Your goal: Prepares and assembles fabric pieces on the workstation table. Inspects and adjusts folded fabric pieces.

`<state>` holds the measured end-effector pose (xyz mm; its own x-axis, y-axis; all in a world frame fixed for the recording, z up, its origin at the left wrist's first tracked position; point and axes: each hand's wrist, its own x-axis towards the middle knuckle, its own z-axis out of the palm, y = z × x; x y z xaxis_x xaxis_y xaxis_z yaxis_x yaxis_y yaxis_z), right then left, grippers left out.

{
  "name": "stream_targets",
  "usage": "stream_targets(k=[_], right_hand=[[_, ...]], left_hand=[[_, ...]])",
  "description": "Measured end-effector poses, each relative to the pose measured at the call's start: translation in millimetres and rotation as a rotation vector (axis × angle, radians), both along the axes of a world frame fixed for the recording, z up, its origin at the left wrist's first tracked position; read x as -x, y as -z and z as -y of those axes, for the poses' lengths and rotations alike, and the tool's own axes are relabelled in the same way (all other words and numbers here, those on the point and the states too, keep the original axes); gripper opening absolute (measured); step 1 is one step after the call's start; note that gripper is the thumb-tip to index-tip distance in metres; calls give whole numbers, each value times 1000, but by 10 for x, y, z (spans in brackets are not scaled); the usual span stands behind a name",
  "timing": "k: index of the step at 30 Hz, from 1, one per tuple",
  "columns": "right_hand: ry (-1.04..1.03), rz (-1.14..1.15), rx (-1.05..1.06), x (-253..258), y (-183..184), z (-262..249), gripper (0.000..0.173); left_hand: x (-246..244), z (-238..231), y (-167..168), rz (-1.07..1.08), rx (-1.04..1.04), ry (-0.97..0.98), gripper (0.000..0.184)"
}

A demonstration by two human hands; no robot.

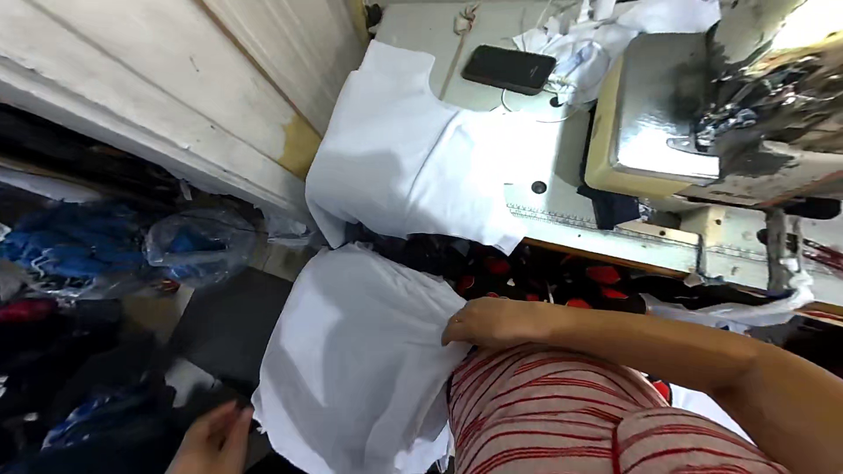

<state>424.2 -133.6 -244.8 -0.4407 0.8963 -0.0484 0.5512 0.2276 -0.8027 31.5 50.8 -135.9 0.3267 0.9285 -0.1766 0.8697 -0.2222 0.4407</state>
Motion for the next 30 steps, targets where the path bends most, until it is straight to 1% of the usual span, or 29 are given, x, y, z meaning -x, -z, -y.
stream_targets(k=[2,3,6,7,8,10,11,12,14,15,17,18,19,20,21,22,24,25,26,28,30], right_hand=[[75,-68,-33,-121,-37,122,24],[155,-95,-78,-185,-37,187,23],[463,-133,-201,-422,7,397,22],[577,-154,-200,-504,17,467,22],[688,-174,-201,-581,40,536,23],[884,-204,-211,-715,89,661,23],[956,-210,-220,-780,100,706,23],[1013,-212,-228,-842,102,736,24],[1095,-200,-230,-949,99,760,26],[1132,-197,-223,-1005,89,737,27],[1199,-242,-166,-1112,34,618,29],[1218,-300,-106,-1176,-24,518,30],[1223,-374,-31,-1256,-109,392,33],[1229,-449,31,-1343,-186,245,36],[1236,-516,69,-1435,-233,93,40],[1242,-581,69,-1526,-247,-58,43],[1261,-678,26,-1677,-221,-344,48],[1276,-702,33,-1737,-213,-471,50],[1288,-698,60,-1790,-211,-583,51],[1280,-617,90,-1889,-152,-726,51],[1278,-452,28,-1974,-57,-782,40]], left_hand=[[-852,-146,182,100,-180,178,31],[-1333,-140,277,172,-208,293,27],[-2621,87,645,307,-143,653,21],[-2953,216,756,343,-118,751,21],[-3223,354,842,359,-95,836,24],[-3593,599,922,305,-65,964,36],[-3705,667,970,276,-88,1009,39],[-3782,692,1008,245,-103,1035,36],[-3843,651,1042,268,-66,1034,18],[-3845,595,1007,303,-9,1031,16],[-3814,449,917,407,145,1050,19],[-3798,359,873,469,221,1063,19],[-3792,248,832,520,264,1071,19],[-3791,109,799,546,262,1061,20],[-3801,-67,784,541,205,1029,26],[-3827,-277,792,506,101,979,37],[-3908,-689,820,322,-97,781,63],[-3967,-853,835,216,-151,680,71],[-4038,-975,871,132,-182,612,76],[-4183,-1074,971,5,-213,575,74],[-4272,-1105,1017,-42,-240,595,72]])
